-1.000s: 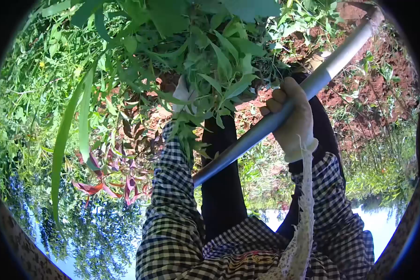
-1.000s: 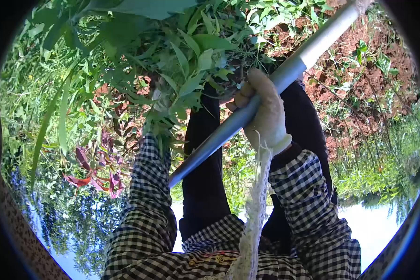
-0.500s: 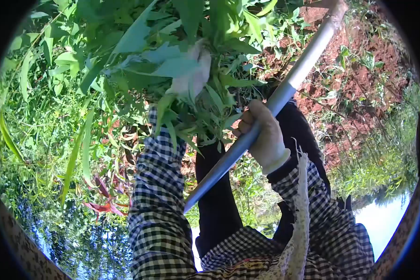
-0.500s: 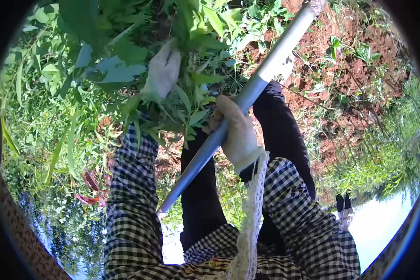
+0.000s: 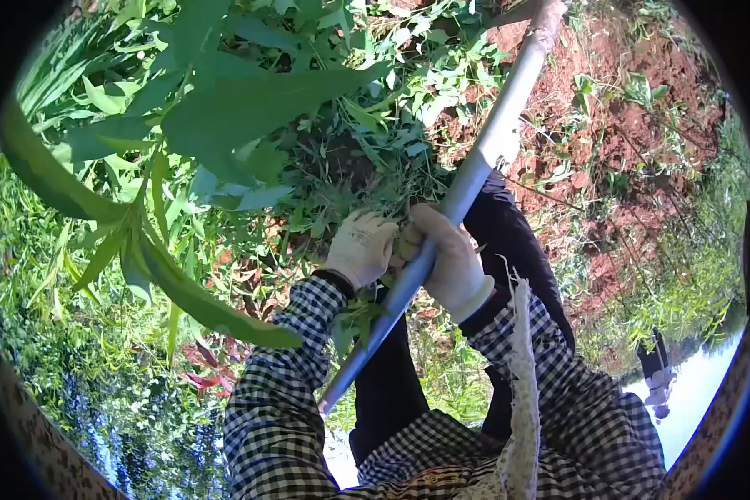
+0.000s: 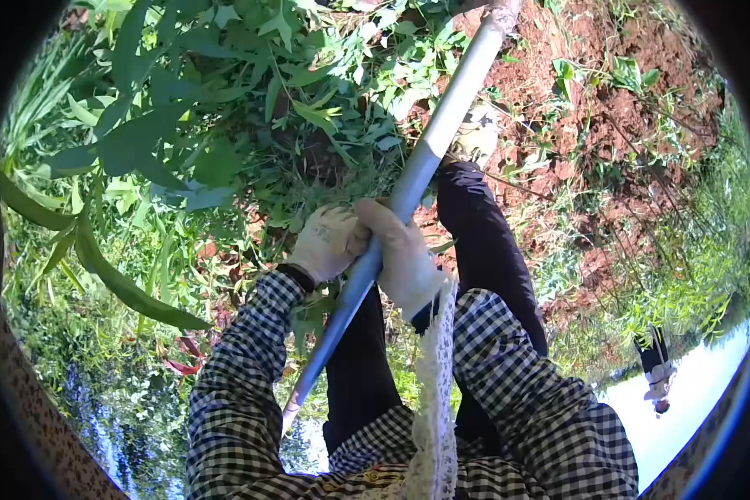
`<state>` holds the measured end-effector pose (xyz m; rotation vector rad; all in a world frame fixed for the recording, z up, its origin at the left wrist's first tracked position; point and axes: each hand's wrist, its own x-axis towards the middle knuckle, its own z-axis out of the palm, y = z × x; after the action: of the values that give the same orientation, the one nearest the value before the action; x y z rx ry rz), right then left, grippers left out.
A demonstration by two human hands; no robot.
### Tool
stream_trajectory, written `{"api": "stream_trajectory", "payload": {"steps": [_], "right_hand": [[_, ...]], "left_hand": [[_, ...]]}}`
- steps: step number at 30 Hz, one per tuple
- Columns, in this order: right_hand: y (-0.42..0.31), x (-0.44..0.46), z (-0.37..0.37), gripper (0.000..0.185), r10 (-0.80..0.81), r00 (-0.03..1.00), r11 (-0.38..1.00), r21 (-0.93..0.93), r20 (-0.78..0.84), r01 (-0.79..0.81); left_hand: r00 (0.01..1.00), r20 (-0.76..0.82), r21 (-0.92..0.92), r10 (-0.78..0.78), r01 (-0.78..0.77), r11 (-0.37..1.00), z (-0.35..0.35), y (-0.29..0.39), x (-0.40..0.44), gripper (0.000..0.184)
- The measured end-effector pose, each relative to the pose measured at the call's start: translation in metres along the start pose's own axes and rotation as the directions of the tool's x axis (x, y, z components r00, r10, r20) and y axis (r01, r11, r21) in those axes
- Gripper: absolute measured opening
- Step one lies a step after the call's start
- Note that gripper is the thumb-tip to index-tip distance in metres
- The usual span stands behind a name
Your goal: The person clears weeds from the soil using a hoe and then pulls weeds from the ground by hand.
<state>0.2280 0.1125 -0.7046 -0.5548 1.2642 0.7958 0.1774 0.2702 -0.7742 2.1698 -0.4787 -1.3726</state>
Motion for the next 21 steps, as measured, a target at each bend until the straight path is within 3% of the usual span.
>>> {"api": "stream_trajectory", "payload": {"steps": [1,3,5,6,10,12,13,14,15,16,17,18,20,21], "right_hand": [[0.003,0.006,-0.009,0.023,-0.04,0.99,0.999,0.01,0.136,0.039],[0.0,0.002,-0.007,0.023,-0.144,0.979,0.985,-0.075,0.147,0.156],[-0.011,-0.003,0.003,0.017,0.035,0.998,0.994,0.101,0.053,-0.04],[-0.014,-0.002,0.003,0.017,0.022,0.998,0.994,0.103,0.062,-0.029],[-0.016,0.0,-0.001,0.017,-0.006,0.997,1.0,0.031,0.074,0.004],[-0.021,0.0,-0.003,0.017,0.05,0.988,0.996,0.061,0.143,-0.059],[-0.025,-0.003,0.0,0.016,0.001,0.987,0.995,0.101,0.163,-0.017],[-0.031,-0.007,0.002,0.016,0.007,0.987,0.996,0.083,0.163,-0.02],[-0.037,-0.012,0.004,0.02,0.005,0.992,0.992,0.123,0.124,-0.02],[-0.039,-0.016,0.002,0.024,0.011,0.997,0.986,0.167,0.079,-0.024],[-0.038,-0.007,-0.01,0.023,0.027,0.992,0.993,0.109,0.12,-0.04],[-0.037,-0.003,-0.014,0.023,0.034,0.992,0.994,0.101,0.118,-0.046],[-0.031,0.0,-0.021,0.023,0.034,0.988,0.995,0.082,0.149,-0.047],[-0.029,0.0,-0.021,0.022,0.033,0.991,0.996,0.072,0.128,-0.043]], "left_hand": [[0.981,-0.193,0.01,0.023,-0.021,1.0,-0.003,0.0,-0.005,0.025],[0.945,-0.248,-0.154,-0.213,0.179,0.972,-0.031,0.008,-0.009,0.029],[0.862,-0.425,-0.178,-0.277,0.221,0.959,-0.058,0.009,-0.028,0.03],[0.832,-0.462,-0.197,-0.307,0.241,0.95,-0.072,0.015,-0.041,0.029],[0.85,-0.383,-0.244,-0.362,0.285,0.927,-0.087,0.068,-0.118,0.031],[0.865,-0.336,-0.205,-0.371,0.317,0.926,-0.06,0.098,-0.163,0.035],[0.852,-0.329,-0.139,-0.408,0.384,0.913,-0.049,0.119,-0.183,0.039],[0.813,-0.372,-0.211,-0.448,0.396,0.894,-0.027,0.132,-0.204,0.043],[0.757,-0.287,-0.347,-0.588,0.49,0.8,-0.017,0.149,-0.223,0.048],[0.716,-0.308,-0.268,-0.626,0.566,0.779,-0.013,0.168,-0.237,0.051],[0.701,-0.157,-0.316,-0.695,0.632,0.708,-0.002,0.18,-0.26,0.056],[0.7,-0.282,-0.409,-0.656,0.531,0.742,0.039,0.188,-0.293,0.064],[0.701,-0.151,-0.375,-0.697,0.612,0.696,0.036,0.209,-0.31,0.085],[0.705,-0.201,-0.375,-0.68,0.586,0.719,0.056,0.205,-0.325,0.094]]}}
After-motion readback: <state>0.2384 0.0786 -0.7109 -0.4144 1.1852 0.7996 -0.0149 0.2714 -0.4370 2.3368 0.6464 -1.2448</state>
